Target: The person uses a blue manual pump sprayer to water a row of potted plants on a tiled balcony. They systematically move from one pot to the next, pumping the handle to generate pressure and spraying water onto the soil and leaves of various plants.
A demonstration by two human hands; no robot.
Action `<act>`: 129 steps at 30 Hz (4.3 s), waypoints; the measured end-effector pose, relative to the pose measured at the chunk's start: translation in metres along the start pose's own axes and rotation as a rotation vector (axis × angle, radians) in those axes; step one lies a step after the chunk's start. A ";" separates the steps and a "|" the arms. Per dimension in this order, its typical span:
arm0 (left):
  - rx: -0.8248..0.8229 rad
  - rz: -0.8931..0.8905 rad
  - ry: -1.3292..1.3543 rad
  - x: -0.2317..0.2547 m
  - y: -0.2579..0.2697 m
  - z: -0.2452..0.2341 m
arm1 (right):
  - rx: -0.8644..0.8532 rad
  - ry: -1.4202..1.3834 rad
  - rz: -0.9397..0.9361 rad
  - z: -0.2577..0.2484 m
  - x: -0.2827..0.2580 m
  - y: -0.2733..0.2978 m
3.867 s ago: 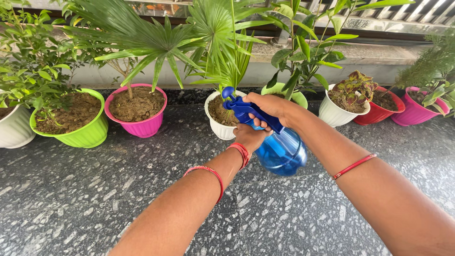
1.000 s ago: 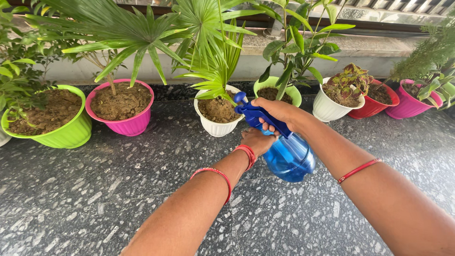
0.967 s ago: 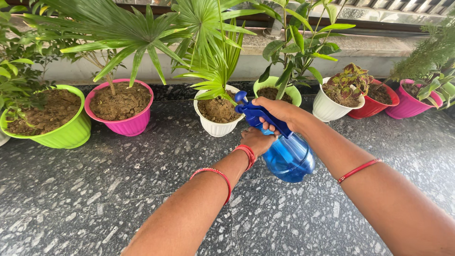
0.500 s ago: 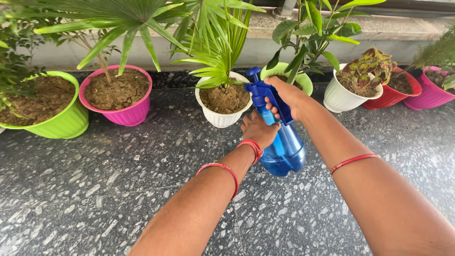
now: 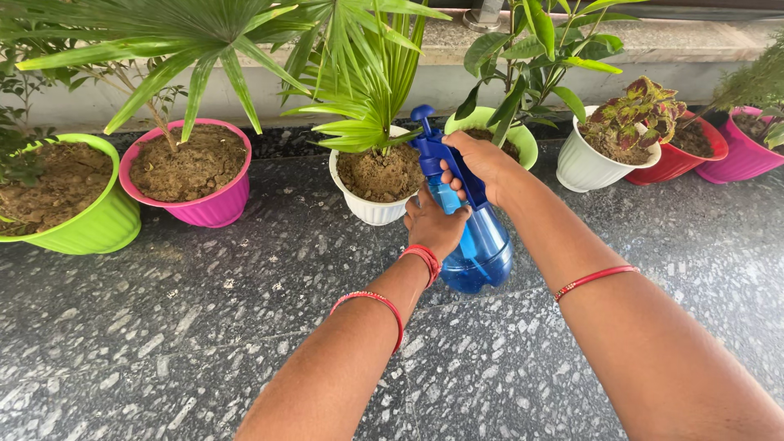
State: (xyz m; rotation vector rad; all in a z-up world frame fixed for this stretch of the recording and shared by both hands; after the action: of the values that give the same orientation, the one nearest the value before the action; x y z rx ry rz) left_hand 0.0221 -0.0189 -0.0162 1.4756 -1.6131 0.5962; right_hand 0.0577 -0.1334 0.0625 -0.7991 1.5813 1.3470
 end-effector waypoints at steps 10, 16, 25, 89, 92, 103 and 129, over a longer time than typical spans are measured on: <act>0.127 0.040 0.051 0.002 -0.006 -0.014 | 0.057 -0.057 -0.002 0.010 -0.014 0.013; 0.064 -0.010 0.078 0.004 0.001 -0.011 | 0.029 0.002 0.016 0.001 -0.007 0.005; -0.012 0.093 -0.065 0.016 -0.001 -0.004 | 0.033 0.102 0.049 -0.008 -0.010 0.027; 0.050 0.258 -0.312 -0.017 -0.010 -0.090 | 0.021 0.390 -0.211 0.086 -0.011 -0.012; 0.067 0.318 -0.287 -0.019 -0.016 -0.079 | 0.090 0.448 -0.178 0.090 -0.017 0.000; -0.020 0.069 -0.193 -0.007 -0.002 -0.071 | 0.065 0.454 -0.134 0.077 -0.005 -0.010; -0.054 0.334 -0.266 0.020 0.023 -0.009 | 0.033 0.637 0.018 0.022 -0.021 0.042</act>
State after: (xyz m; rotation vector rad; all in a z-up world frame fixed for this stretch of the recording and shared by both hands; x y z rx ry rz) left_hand 0.0035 -0.0186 0.0096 1.2955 -2.0908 0.5505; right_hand 0.0334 -0.1048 0.0985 -1.2797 2.0881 1.1280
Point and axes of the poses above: each hand's wrist, its own y-axis away from the middle knuckle, its own z-axis out of the palm, x = y × z, the point moved 3 cm from there along -y, towards the middle knuckle, and after that the axes turned 12 degrees about -y, right-handed, at the moved point
